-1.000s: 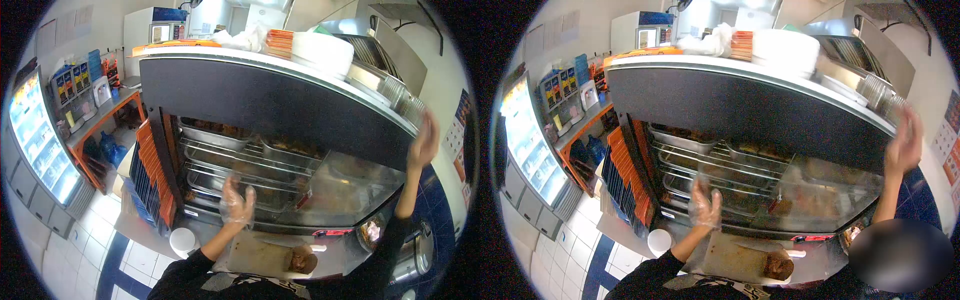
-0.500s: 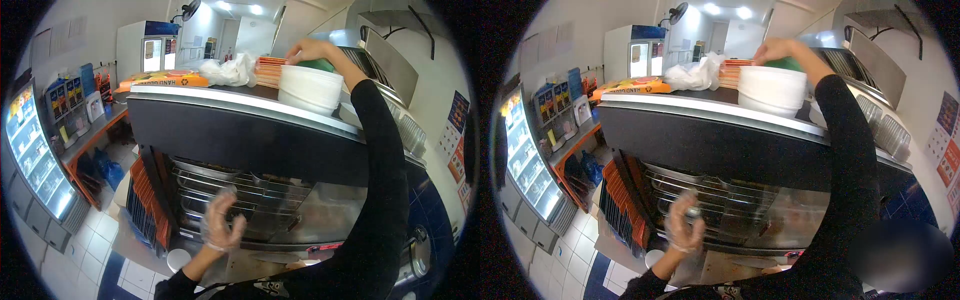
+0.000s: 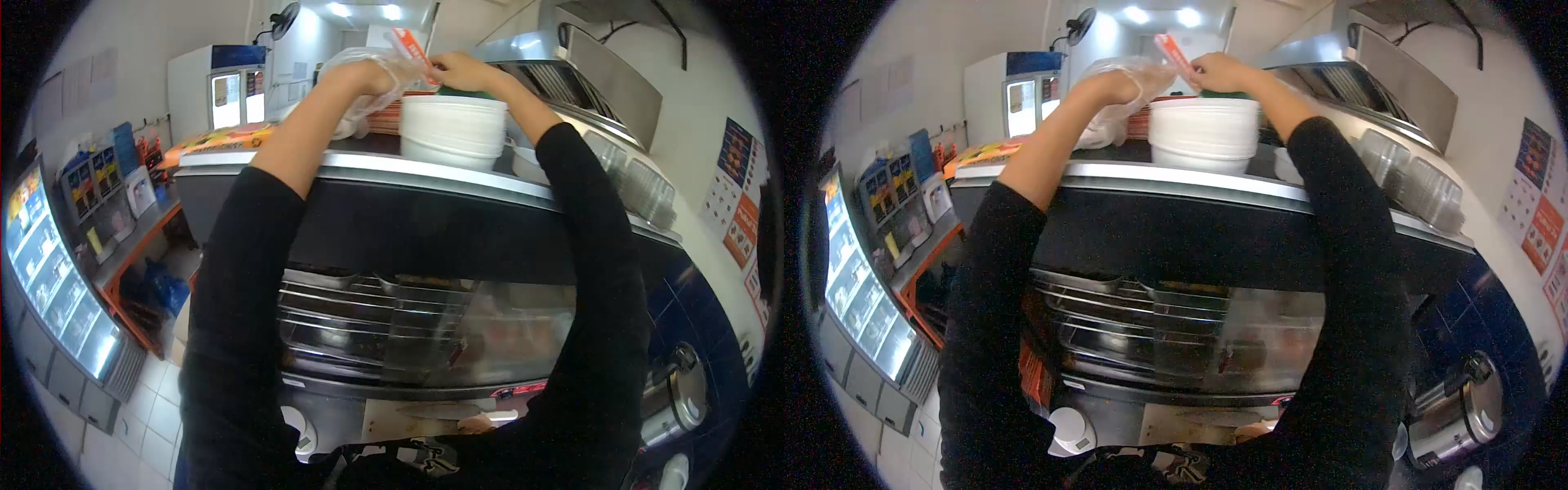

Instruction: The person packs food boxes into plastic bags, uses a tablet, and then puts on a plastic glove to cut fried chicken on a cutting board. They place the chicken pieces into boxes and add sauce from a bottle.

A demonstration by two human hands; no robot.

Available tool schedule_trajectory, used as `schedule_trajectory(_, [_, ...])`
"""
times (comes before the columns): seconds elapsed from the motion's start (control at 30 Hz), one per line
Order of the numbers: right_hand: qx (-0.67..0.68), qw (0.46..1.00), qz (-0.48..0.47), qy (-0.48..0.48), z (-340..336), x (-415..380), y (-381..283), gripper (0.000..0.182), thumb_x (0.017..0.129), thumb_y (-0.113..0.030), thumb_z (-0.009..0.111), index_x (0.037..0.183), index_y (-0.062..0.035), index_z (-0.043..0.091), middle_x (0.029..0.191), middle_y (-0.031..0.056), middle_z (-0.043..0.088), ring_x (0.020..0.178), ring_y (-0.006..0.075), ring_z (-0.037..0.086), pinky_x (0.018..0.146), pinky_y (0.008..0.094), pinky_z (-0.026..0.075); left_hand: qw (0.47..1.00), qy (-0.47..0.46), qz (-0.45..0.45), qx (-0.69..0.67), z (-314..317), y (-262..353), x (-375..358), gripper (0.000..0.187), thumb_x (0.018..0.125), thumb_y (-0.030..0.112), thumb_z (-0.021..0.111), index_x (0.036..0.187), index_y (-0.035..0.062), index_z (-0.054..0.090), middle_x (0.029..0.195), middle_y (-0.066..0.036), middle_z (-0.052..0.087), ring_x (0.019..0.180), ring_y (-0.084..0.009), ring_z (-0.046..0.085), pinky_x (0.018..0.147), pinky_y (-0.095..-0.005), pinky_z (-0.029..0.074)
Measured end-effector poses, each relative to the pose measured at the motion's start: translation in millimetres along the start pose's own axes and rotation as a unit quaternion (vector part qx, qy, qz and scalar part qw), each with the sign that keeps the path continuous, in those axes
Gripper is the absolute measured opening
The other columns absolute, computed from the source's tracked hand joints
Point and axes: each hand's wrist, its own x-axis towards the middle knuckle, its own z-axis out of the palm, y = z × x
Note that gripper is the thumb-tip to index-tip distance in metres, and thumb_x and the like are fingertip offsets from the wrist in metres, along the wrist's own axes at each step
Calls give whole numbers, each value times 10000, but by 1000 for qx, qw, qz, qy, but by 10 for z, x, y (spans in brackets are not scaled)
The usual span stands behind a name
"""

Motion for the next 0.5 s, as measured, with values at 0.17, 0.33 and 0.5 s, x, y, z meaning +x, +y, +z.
schedule_trajectory(0.17, [15, 1000, 13, -6, -31, -28, 12, 381, 832, -365, 490, 896, -22, 642, 803, 206, 635, 765, 363, 600, 728, 402, 467, 992, -33, -121, -14, 160, -46, 158, 635, 854, 624, 346, 1184, 136, 584, 1235, -178, 528, 1117, -318, 521, 957, -368, 364])
schedule_trajectory(0.33, [-156, 935, 25, 319, -335, 97, 510, 468, 846, -212, 485, 1274, -148, 306, 1016, 223, 607, 806, 373, 615, 706, 456, 474, 938, 49, -147, -310, 201, 57, -148, 426, 839, 423, 516, 1066, 85, 642, 1048, -196, 614, 956, -333, 590, 824, -422, 453])
schedule_trajectory(0.5, [-153, 727, 194, 641, -1388, -619, 205, 279, 880, -184, 444, 1090, -48, 568, 901, 259, 599, 777, 395, 603, 703, 471, 462, 921, 259, -28, -291, -40, -34, -597, 398, 803, 382, 554, 1044, 78, 640, 1010, -174, 618, 933, -313, 585, 806, -416, 455])
